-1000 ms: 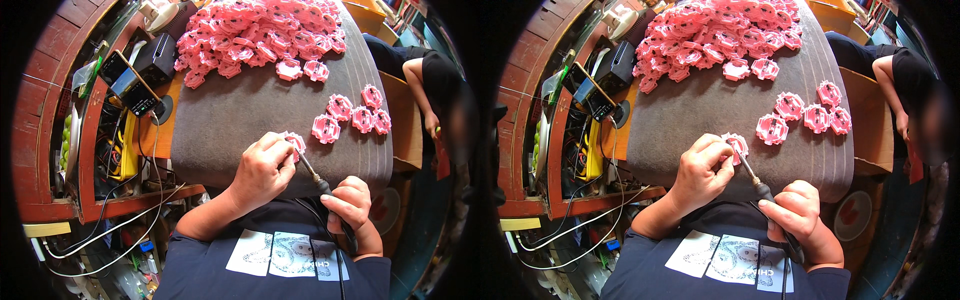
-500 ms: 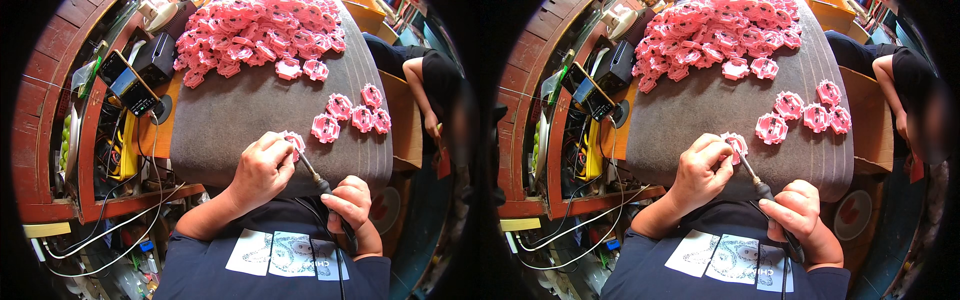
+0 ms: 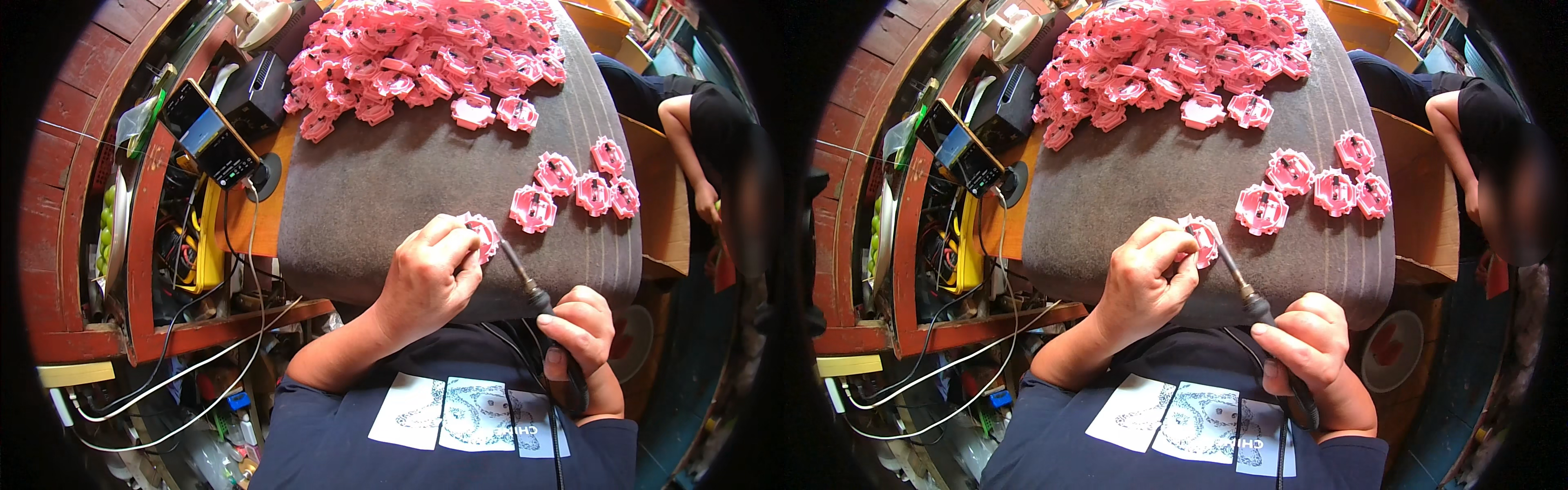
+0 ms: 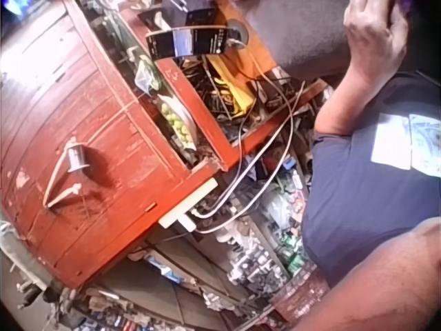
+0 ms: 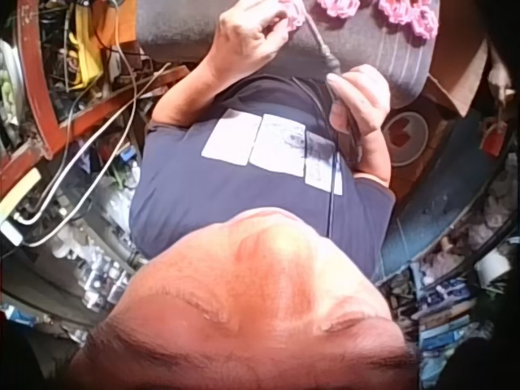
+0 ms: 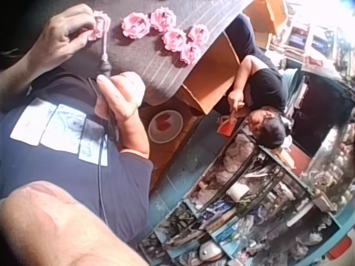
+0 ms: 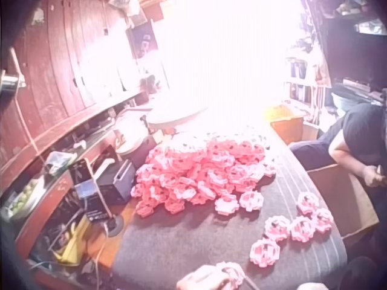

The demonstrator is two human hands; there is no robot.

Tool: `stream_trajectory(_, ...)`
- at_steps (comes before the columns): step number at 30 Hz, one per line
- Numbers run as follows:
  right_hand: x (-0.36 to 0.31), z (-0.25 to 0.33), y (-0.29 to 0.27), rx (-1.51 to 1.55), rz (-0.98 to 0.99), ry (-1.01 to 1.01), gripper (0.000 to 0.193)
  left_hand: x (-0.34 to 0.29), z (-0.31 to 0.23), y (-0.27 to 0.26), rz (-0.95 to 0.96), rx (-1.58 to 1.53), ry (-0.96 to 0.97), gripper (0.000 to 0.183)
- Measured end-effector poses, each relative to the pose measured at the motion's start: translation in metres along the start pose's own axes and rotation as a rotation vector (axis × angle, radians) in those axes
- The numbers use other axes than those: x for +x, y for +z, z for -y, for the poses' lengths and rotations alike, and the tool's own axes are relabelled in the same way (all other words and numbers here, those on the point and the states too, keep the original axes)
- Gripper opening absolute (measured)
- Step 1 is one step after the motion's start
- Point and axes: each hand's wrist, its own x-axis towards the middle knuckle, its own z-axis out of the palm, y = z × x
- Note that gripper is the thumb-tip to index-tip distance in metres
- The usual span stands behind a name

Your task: The person uses a soldering iron to apply solder to small pink plastic components on a workbench. They handle each component one at a time, apply heat, and place the finished pieces into a cardboard box. A second person is visible in the background working separately.

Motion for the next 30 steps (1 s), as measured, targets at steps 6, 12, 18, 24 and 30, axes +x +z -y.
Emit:
stream_trajectory(6, -0.006, -0.005, 0.003, -0.038, -0.112, 0.027, 0.031, -0.001, 0.002, 0.001, 0.0, 0.017, 0.022, 0.011)
stream_trajectory(12, -0.011, -0.005, 0.011, -0.08, -0.179, 0.075, 0.036, -0.001, 0.0, 0.0, 0.011, -0.003, -0.021, 0.01)
stream_trajectory(18, -0.011, -0.006, 0.013, -0.049, -0.163, 0.073, 0.038, 0.0, 0.003, 0.002, -0.02, 0.022, 0.04, 0.01)
stream_trajectory(24, -0.01, -0.007, 0.012, -0.035, -0.163, 0.055, 0.038, 0.0, 0.0, 0.001, -0.002, 0.008, 0.0, 0.011)
stream_trajectory(30, -0.015, -0.01, 0.012, -0.004, -0.148, 0.052, 0.038, 0.001, -0.001, 0.001, -0.007, -0.001, 0.002, 0.012)
